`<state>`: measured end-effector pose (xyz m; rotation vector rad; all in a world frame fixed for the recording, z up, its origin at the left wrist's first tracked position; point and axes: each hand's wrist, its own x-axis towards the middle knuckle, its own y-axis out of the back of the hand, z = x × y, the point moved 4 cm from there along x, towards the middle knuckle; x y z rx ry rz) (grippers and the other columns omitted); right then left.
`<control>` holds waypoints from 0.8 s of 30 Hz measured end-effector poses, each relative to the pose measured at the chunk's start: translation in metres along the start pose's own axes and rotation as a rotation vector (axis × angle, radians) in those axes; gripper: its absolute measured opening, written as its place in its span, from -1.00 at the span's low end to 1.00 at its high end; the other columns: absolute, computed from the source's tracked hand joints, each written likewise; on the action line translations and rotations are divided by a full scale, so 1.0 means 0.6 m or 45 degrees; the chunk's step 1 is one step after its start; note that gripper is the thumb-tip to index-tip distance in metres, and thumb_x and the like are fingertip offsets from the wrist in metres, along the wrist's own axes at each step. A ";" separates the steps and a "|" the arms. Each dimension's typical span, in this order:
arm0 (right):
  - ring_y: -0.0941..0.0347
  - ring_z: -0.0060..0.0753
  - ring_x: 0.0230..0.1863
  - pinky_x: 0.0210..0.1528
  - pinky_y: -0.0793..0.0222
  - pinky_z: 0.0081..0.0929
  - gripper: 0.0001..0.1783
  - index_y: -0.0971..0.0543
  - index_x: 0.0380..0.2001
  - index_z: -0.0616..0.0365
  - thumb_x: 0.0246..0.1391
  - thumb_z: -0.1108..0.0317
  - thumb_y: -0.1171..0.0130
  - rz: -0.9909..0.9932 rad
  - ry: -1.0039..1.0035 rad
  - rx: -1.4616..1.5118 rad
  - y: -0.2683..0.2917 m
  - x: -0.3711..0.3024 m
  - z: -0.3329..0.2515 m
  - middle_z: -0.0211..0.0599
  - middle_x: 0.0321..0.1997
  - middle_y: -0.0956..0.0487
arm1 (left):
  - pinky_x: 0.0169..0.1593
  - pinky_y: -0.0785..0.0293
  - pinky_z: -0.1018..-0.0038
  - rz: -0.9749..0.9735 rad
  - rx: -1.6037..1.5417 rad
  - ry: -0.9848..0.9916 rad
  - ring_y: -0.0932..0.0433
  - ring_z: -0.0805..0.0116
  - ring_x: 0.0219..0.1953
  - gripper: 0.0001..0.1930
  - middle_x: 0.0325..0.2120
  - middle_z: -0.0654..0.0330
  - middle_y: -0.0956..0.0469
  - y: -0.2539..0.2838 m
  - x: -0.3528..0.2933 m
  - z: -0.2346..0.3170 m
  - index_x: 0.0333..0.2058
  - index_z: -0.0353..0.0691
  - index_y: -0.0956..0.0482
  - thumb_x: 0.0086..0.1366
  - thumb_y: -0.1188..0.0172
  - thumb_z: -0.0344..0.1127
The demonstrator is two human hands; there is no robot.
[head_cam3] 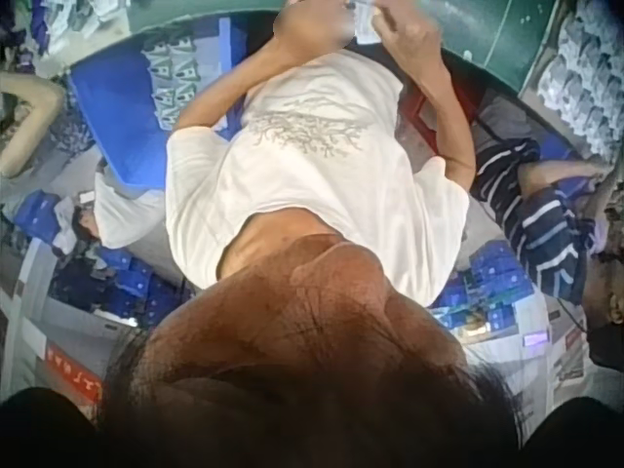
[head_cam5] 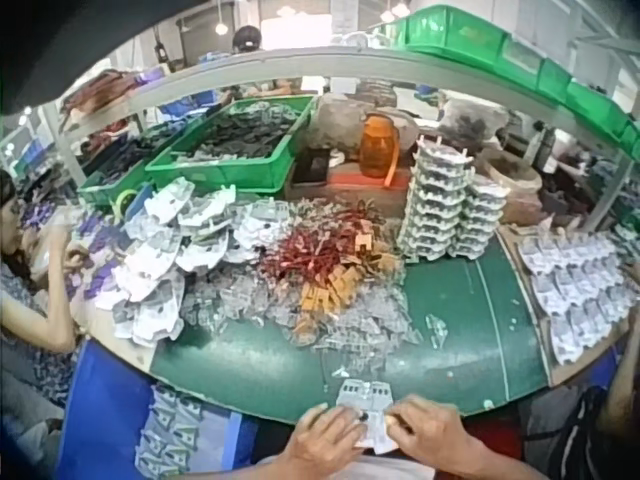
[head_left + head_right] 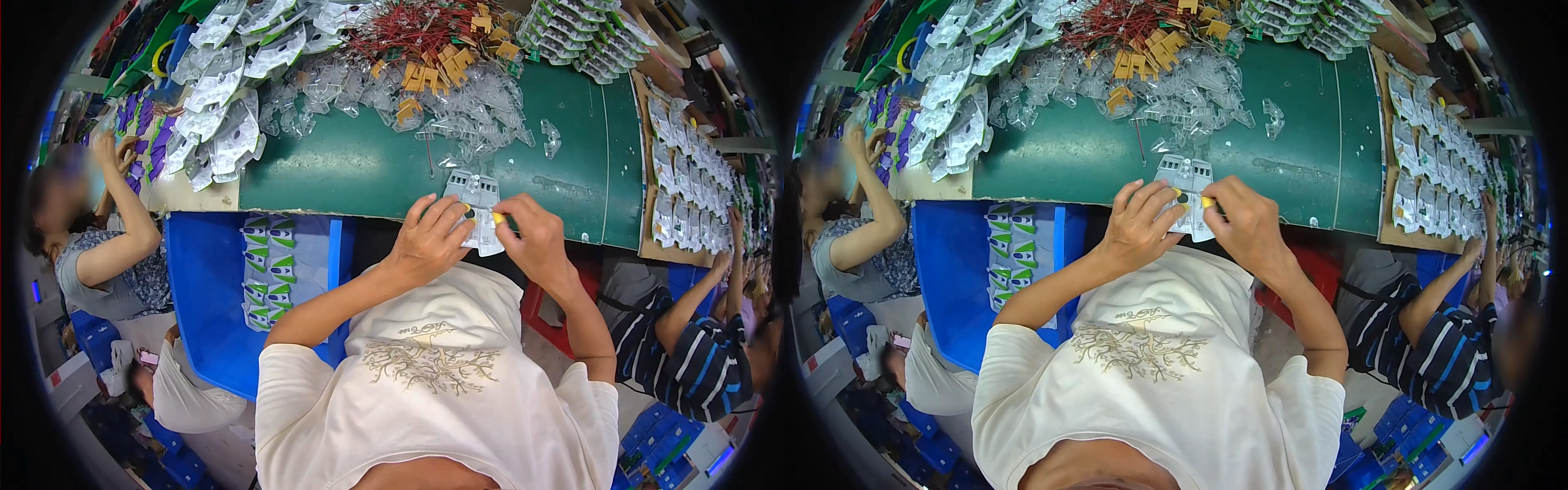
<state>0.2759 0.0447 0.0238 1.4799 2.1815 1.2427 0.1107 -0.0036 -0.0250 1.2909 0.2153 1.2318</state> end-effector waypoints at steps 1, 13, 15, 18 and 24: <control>-0.52 -0.18 -0.46 -0.42 -0.46 -0.31 -0.82 -0.56 -0.34 0.22 -0.10 0.56 -0.22 0.004 -0.003 0.005 -0.007 0.002 -0.001 -0.20 -0.38 -0.53 | 0.26 -0.16 0.16 -0.046 -0.026 -0.006 -0.40 0.20 0.13 -0.58 -0.08 0.15 -0.49 -0.003 0.002 -0.002 -0.17 -0.12 -0.57 -0.06 -0.39 -0.21; -0.58 -0.20 -0.34 -0.40 -0.51 -0.32 -0.81 -0.53 -0.33 0.24 -0.08 0.54 -0.25 -0.097 0.097 -0.248 -0.035 0.017 0.007 -0.23 -0.24 -0.55 | 0.19 -0.33 0.14 -0.041 0.000 0.038 -0.41 0.05 0.14 -0.60 0.01 0.00 -0.47 -0.017 0.002 0.008 -0.24 -0.15 -0.58 -0.16 -0.41 -0.35; -0.59 -0.19 -0.32 -0.38 -0.52 -0.30 -0.80 -0.55 -0.31 0.23 -0.08 0.55 -0.24 -0.073 0.095 -0.241 -0.032 0.014 0.006 -0.24 -0.23 -0.56 | 0.19 -0.33 0.13 -0.048 0.031 0.029 -0.42 0.04 0.13 -0.60 0.02 0.00 -0.47 -0.018 0.003 0.007 -0.25 -0.16 -0.58 -0.16 -0.41 -0.35; -0.59 -0.18 -0.29 -0.36 -0.52 -0.28 -0.77 -0.57 -0.28 0.22 -0.09 0.56 -0.24 -0.118 0.107 -0.258 -0.034 0.009 0.004 -0.24 -0.22 -0.56 | 0.18 -0.33 0.13 -0.072 0.049 0.013 -0.43 0.03 0.11 -0.61 0.00 -0.01 -0.48 -0.012 0.009 0.008 -0.25 -0.17 -0.57 -0.15 -0.42 -0.32; -0.58 -0.23 -0.36 -0.40 -0.51 -0.31 -0.76 -0.56 -0.28 0.25 -0.11 0.57 -0.23 -0.184 0.175 -0.255 -0.035 0.008 0.005 -0.24 -0.27 -0.52 | 0.06 -0.44 0.19 -0.073 -0.606 0.095 -0.55 0.03 -0.05 -0.68 -0.14 0.00 -0.58 0.029 0.038 -0.038 -0.23 -0.27 -0.58 0.03 -0.42 -0.34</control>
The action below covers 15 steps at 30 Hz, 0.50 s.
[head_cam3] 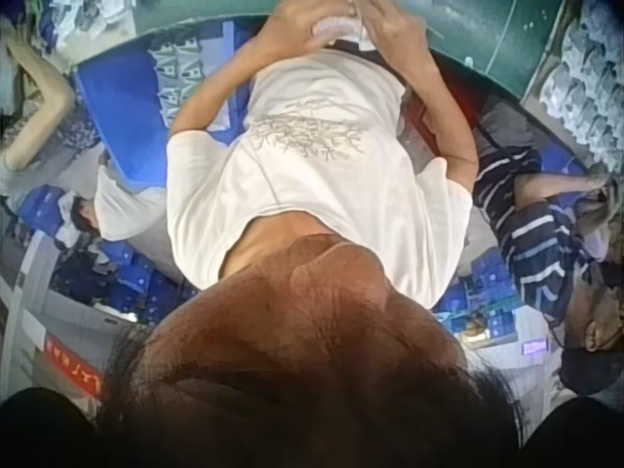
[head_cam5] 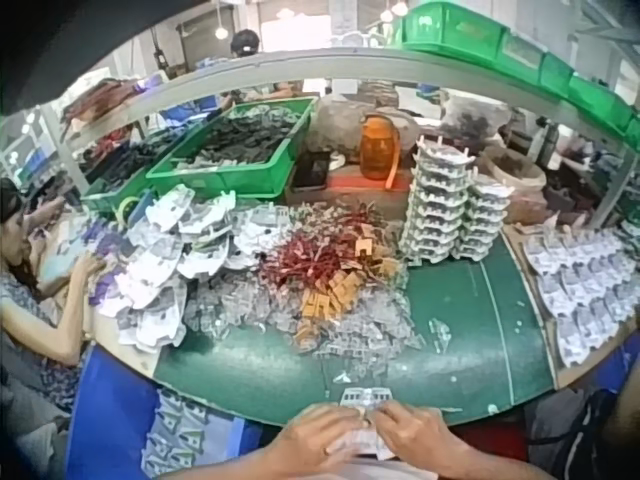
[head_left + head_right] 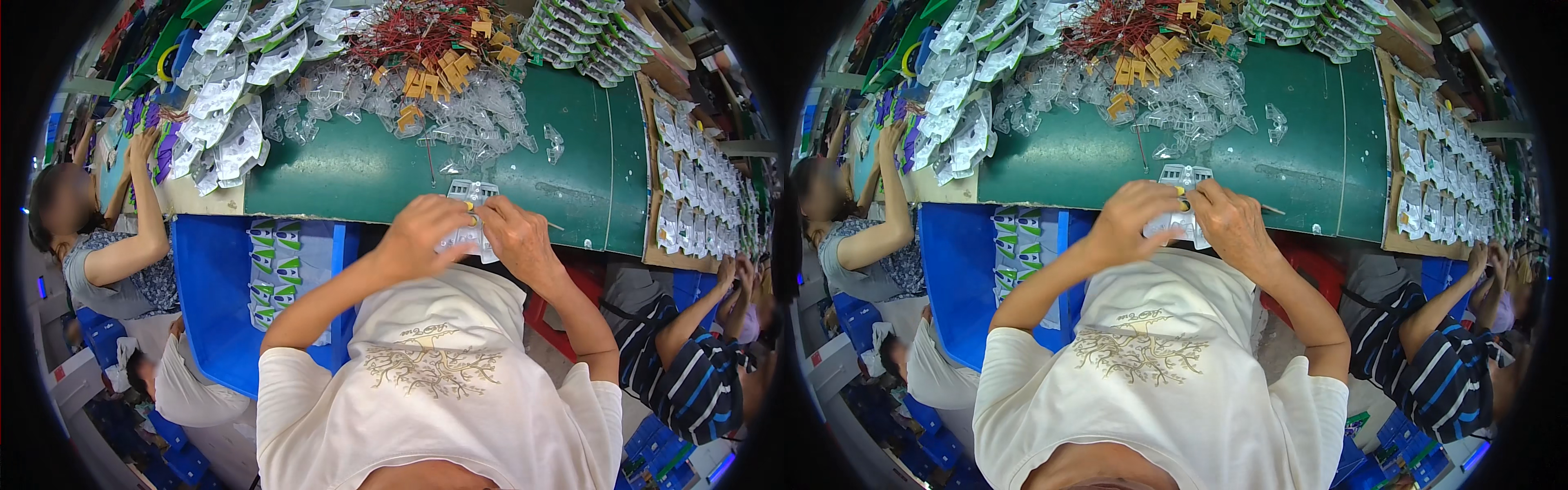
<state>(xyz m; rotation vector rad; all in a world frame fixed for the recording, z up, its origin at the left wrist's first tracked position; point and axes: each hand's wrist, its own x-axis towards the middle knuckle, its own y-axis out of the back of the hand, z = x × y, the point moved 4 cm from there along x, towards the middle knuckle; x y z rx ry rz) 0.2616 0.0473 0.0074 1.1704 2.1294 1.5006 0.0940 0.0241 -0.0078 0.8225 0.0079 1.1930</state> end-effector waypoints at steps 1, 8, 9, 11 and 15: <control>-0.60 -0.19 -0.34 -0.38 -0.53 -0.32 -0.73 -0.59 -0.23 0.25 -0.09 0.60 -0.21 -0.036 -0.033 0.010 -0.002 -0.002 0.001 -0.22 -0.22 -0.55 | 0.05 -0.44 0.20 0.100 -0.001 0.026 -0.55 0.05 -0.08 -0.71 -0.16 0.02 -0.58 0.009 0.006 -0.019 -0.23 -0.29 -0.57 0.05 -0.38 -0.40; -0.61 -0.21 -0.37 -0.41 -0.53 -0.35 -0.72 -0.60 -0.23 0.25 -0.09 0.62 -0.18 0.030 -0.046 -0.097 0.011 -0.016 -0.004 -0.23 -0.23 -0.55 | -0.04 -0.45 0.30 0.061 0.332 0.029 -0.52 0.12 -0.14 -0.69 -0.19 0.07 -0.56 0.022 0.068 -0.070 -0.15 -0.31 -0.56 0.08 -0.27 -0.49; -0.61 -0.21 -0.37 -0.41 -0.53 -0.35 -0.72 -0.60 -0.23 0.25 -0.09 0.62 -0.18 0.030 -0.037 -0.104 0.012 -0.022 -0.001 -0.23 -0.23 -0.55 | -0.05 -0.45 0.30 0.063 0.403 -0.013 -0.52 0.13 -0.15 -0.67 -0.19 0.08 -0.56 0.018 0.066 -0.072 -0.12 -0.30 -0.55 0.08 -0.25 -0.48; -0.60 -0.22 -0.41 -0.42 -0.52 -0.36 -0.74 -0.61 -0.25 0.23 -0.08 0.62 -0.17 0.064 -0.105 -0.091 0.017 -0.030 0.006 -0.24 -0.25 -0.56 | -0.09 -0.44 0.30 0.073 0.563 -0.142 -0.50 0.15 -0.14 -0.65 -0.16 0.11 -0.54 0.014 0.061 -0.071 -0.09 -0.27 -0.53 0.08 -0.16 -0.47; -0.60 -0.22 -0.44 -0.44 -0.50 -0.36 -0.77 -0.62 -0.27 0.22 -0.07 0.62 -0.19 0.074 -0.097 -0.102 0.011 -0.031 -0.001 -0.27 -0.26 -0.56 | -0.06 -0.42 0.28 0.144 0.488 -0.113 -0.52 0.11 -0.17 -0.64 -0.15 0.09 -0.53 0.017 0.045 -0.075 -0.12 -0.27 -0.54 0.02 -0.17 -0.53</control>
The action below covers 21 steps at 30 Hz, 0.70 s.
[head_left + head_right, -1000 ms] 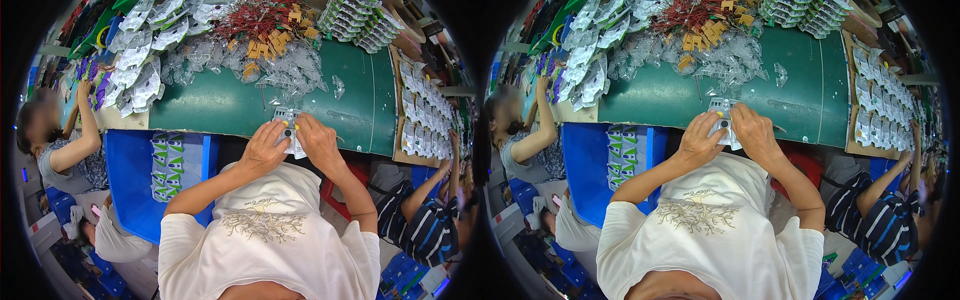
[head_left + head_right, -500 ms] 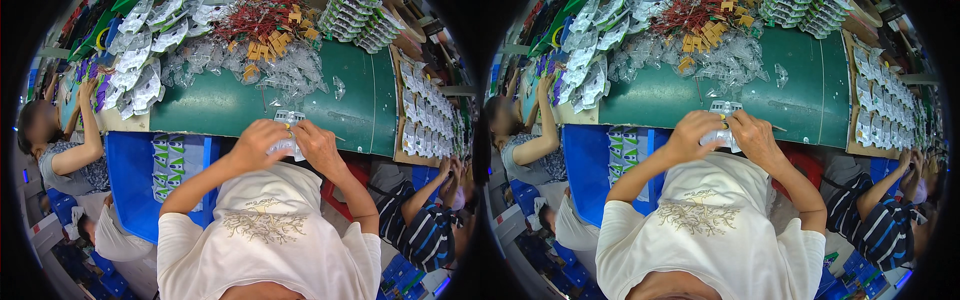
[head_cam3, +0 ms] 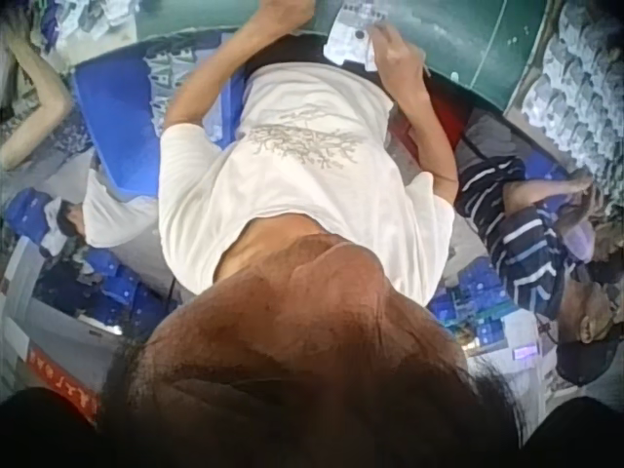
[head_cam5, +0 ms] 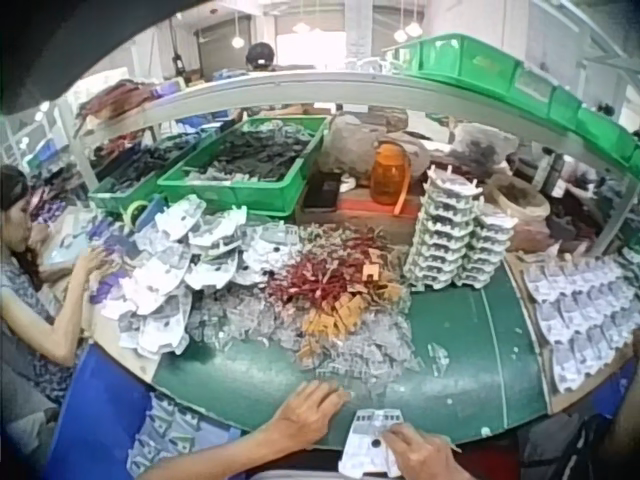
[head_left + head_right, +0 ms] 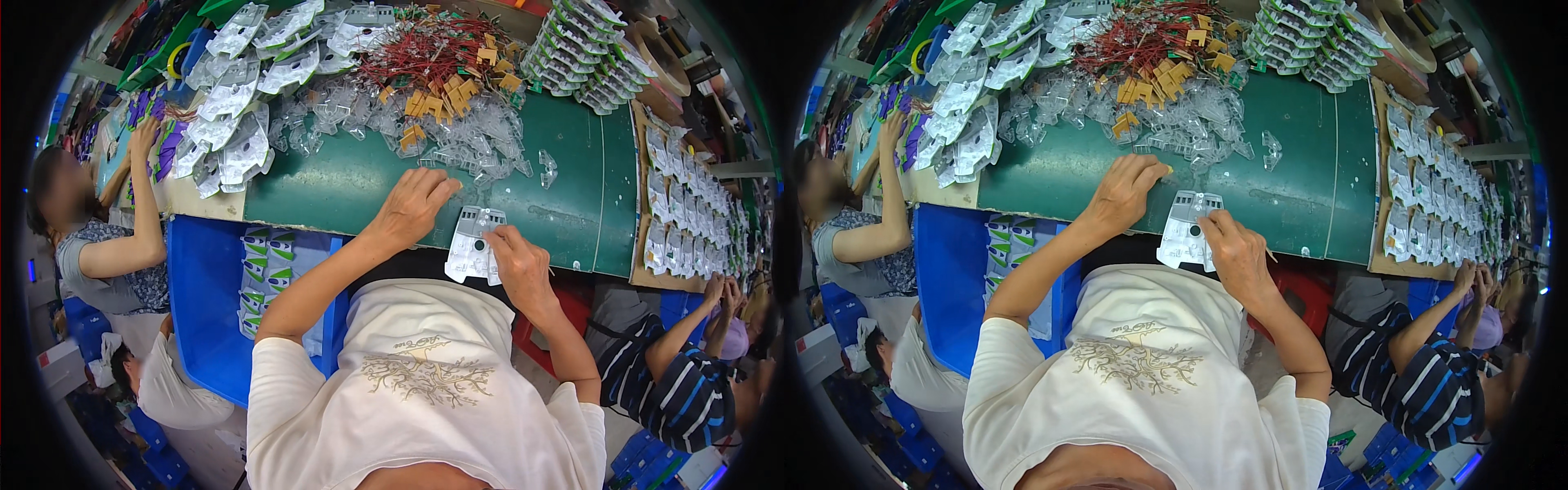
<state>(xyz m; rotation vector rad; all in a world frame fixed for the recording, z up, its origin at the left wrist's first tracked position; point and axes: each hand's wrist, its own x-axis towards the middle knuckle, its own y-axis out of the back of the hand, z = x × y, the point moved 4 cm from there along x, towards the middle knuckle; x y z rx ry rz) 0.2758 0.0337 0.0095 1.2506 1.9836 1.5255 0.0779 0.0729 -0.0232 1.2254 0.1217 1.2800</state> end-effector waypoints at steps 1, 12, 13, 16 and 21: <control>-0.60 -0.22 -0.43 -0.43 -0.50 -0.35 -0.78 -0.62 -0.27 0.22 -0.06 0.61 -0.21 0.005 0.009 0.000 -0.001 0.001 -0.002 -0.28 -0.26 -0.56 | -0.05 -0.39 0.28 -0.071 -0.002 0.015 -0.52 0.12 -0.18 -0.65 -0.18 0.10 -0.52 -0.001 -0.002 0.000 -0.13 -0.26 -0.54 0.04 -0.17 -0.53; -0.60 -0.22 -0.34 -0.40 -0.52 -0.33 -0.70 -0.60 -0.22 0.26 -0.11 0.64 -0.16 -0.096 -0.025 -0.002 -0.001 0.006 0.006 -0.24 -0.23 -0.53 | -0.04 -0.31 0.27 -0.284 0.118 0.333 -0.48 0.18 -0.16 -0.66 -0.22 0.12 -0.50 0.033 -0.019 0.041 -0.10 -0.26 -0.55 0.09 -0.28 -0.46; -0.60 -0.22 -0.38 -0.41 -0.51 -0.33 -0.73 -0.61 -0.24 0.23 -0.09 0.63 -0.19 -0.078 -0.016 -0.001 0.001 0.007 0.006 -0.26 -0.24 -0.54 | -0.03 -0.32 0.27 -0.272 0.166 0.269 -0.48 0.17 -0.17 -0.65 -0.22 0.10 -0.50 0.038 -0.023 0.044 -0.09 -0.28 -0.54 0.10 -0.29 -0.46; -0.59 -0.22 -0.42 -0.42 -0.50 -0.33 -0.77 -0.61 -0.25 0.20 -0.05 0.61 -0.21 -0.073 -0.007 -0.012 0.006 0.012 0.008 -0.28 -0.24 -0.55 | -0.03 -0.37 0.27 -0.203 0.102 0.183 -0.51 0.12 -0.19 -0.66 -0.21 0.06 -0.51 0.041 -0.032 0.047 -0.09 -0.31 -0.54 0.11 -0.29 -0.50; -0.60 -0.21 -0.32 -0.36 -0.53 -0.32 -0.67 -0.59 -0.21 0.22 -0.15 0.62 -0.15 -0.105 0.045 0.028 0.011 0.017 0.007 -0.24 -0.20 -0.55 | -0.11 -0.56 0.30 -0.051 -0.379 0.120 -0.55 0.04 -0.13 -0.68 -0.16 -0.01 -0.52 0.028 -0.020 0.073 -0.13 -0.36 -0.56 0.07 -0.23 -0.61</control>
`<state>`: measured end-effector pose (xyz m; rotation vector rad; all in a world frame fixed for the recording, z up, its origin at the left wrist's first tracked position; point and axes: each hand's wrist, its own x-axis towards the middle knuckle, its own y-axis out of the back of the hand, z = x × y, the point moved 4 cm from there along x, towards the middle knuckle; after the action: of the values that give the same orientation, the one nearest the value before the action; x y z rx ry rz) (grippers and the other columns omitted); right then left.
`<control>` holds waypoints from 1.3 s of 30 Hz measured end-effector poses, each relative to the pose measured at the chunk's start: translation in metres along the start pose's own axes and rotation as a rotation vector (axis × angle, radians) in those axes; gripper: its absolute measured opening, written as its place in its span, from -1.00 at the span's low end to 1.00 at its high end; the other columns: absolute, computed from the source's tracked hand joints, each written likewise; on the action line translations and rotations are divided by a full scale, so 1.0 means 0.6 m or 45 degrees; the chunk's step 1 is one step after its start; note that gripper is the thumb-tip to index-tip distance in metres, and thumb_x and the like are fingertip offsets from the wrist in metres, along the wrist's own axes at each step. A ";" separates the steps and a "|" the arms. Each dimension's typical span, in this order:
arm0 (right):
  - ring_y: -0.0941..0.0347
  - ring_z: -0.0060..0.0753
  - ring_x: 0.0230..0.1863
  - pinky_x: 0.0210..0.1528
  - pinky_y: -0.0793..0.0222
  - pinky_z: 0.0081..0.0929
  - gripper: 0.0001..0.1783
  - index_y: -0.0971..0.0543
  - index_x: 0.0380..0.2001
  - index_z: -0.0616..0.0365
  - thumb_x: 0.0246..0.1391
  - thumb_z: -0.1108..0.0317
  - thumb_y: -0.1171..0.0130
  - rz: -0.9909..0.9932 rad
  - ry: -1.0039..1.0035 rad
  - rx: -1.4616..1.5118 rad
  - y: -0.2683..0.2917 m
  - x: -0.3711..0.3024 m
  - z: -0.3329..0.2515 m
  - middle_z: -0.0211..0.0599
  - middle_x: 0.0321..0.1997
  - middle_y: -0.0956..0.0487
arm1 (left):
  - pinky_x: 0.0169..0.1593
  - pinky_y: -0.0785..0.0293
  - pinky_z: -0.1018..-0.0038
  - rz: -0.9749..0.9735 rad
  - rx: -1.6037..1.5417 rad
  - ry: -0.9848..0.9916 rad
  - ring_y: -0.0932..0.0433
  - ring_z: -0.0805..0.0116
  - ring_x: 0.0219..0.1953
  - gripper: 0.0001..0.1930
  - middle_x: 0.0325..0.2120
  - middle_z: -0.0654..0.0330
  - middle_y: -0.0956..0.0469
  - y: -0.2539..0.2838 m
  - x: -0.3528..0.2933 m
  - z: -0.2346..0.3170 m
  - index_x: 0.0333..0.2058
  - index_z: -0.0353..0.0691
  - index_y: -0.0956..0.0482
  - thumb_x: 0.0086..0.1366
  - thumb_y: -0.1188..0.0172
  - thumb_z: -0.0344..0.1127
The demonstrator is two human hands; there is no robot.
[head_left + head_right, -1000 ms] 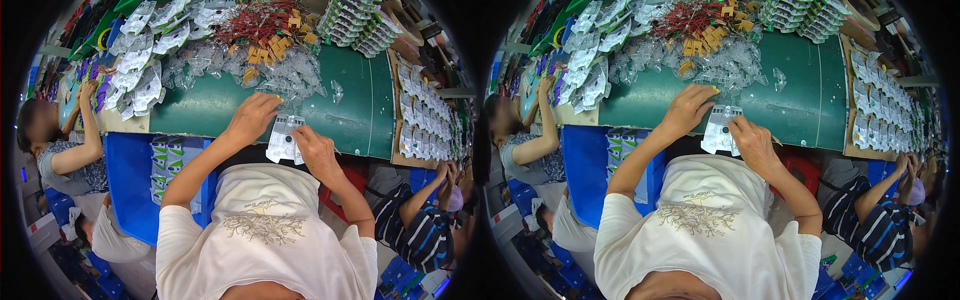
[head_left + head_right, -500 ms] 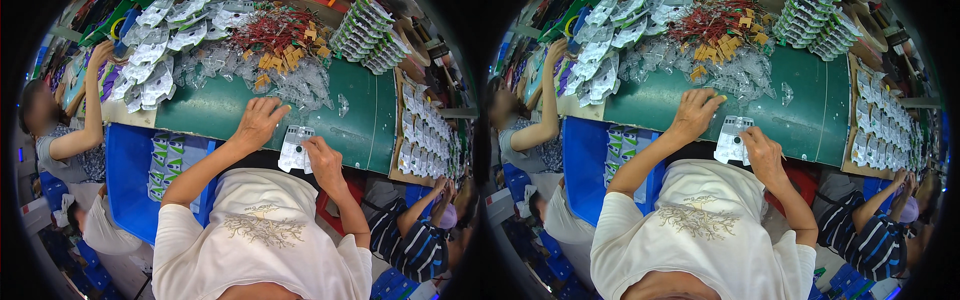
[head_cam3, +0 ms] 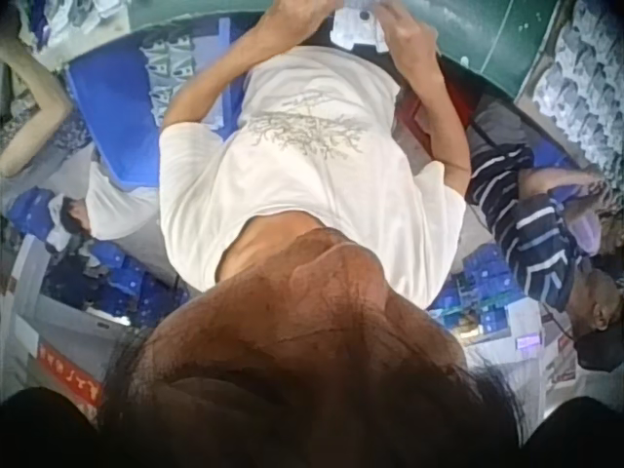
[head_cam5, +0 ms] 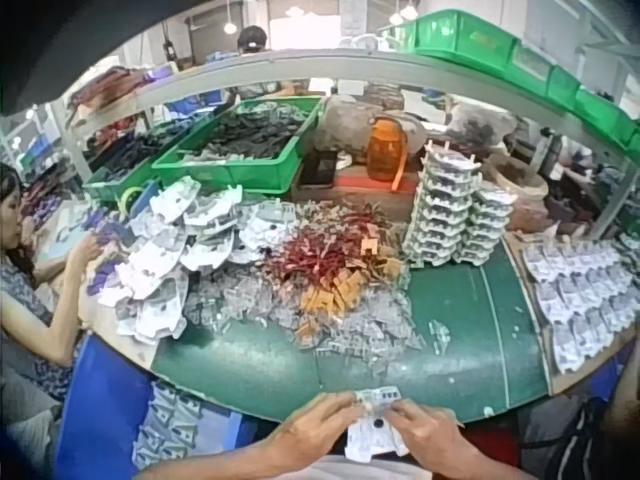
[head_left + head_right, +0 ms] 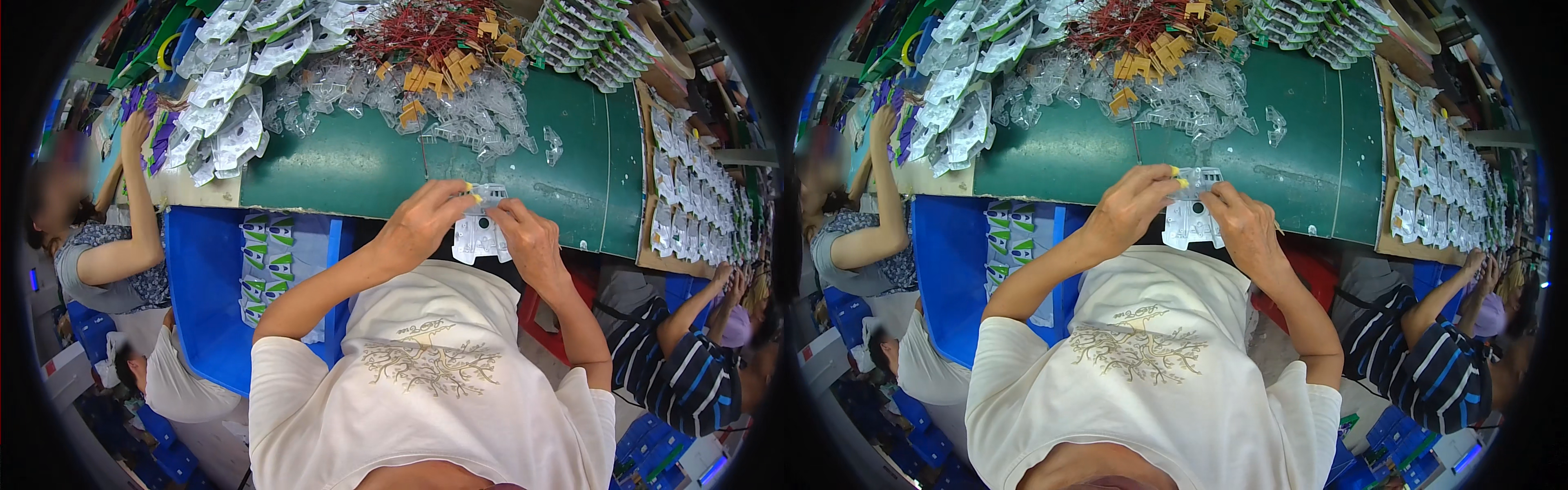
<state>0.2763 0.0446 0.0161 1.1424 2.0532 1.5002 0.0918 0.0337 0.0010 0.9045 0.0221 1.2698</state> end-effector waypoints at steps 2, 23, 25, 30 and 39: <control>-0.60 -0.21 -0.32 -0.36 -0.53 -0.32 -0.68 -0.59 -0.22 0.22 -0.14 0.60 -0.15 0.009 0.022 -0.008 -0.003 -0.001 0.003 -0.24 -0.20 -0.56 | -0.10 -0.56 0.30 -0.048 0.035 -0.092 -0.55 0.05 -0.13 -0.68 -0.17 0.00 -0.52 -0.009 0.006 0.002 -0.15 -0.37 -0.56 0.05 -0.23 -0.60; -0.56 -0.14 -0.32 -0.31 -0.49 -0.27 -0.69 -0.60 -0.23 0.21 -0.11 0.42 -0.35 0.038 -0.316 0.319 0.014 -0.026 0.024 -0.17 -0.18 -0.52 | -0.06 -0.45 0.26 0.070 -0.173 -0.052 -0.54 0.11 -0.18 -0.51 -0.26 0.09 -0.60 -0.057 0.004 -0.021 0.01 -0.29 -0.52 0.02 -0.33 -0.56; -0.56 -0.11 -0.29 -0.28 -0.50 -0.26 -0.65 -0.61 -0.19 0.22 -0.12 0.40 -0.36 0.046 -0.280 0.311 0.020 -0.032 0.018 -0.14 -0.17 -0.51 | -0.06 -0.44 0.24 0.078 -0.216 -0.010 -0.52 0.12 -0.18 -0.43 -0.24 0.12 -0.61 -0.059 0.010 -0.022 0.08 -0.27 -0.48 0.02 -0.34 -0.57; -0.56 -0.03 -0.23 -0.21 -0.51 -0.22 -0.60 -0.60 -0.16 0.25 -0.12 0.34 -0.37 0.026 -0.251 0.235 0.027 -0.038 0.020 -0.08 -0.13 -0.51 | -0.05 -0.33 0.27 -0.316 -0.220 -0.140 -0.44 0.16 -0.17 -0.29 -0.18 0.24 -0.61 -0.064 0.045 -0.016 0.27 -0.19 -0.28 0.10 -0.22 -0.54; -0.63 -0.17 -0.18 -0.14 -0.53 -0.46 -0.69 -0.63 -0.19 0.31 -0.02 0.73 -0.07 0.082 -0.267 0.917 0.061 -0.053 -0.002 -0.04 -0.15 -0.63 | -0.05 -0.30 0.27 -0.444 -0.182 -0.067 -0.44 0.15 -0.18 -0.27 -0.16 0.18 -0.62 -0.055 0.044 -0.003 0.32 -0.25 -0.19 0.13 -0.15 -0.63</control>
<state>0.3093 0.0235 0.0446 1.5382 2.4829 0.6048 0.1266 0.0563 -0.0077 0.7717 0.0448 0.9114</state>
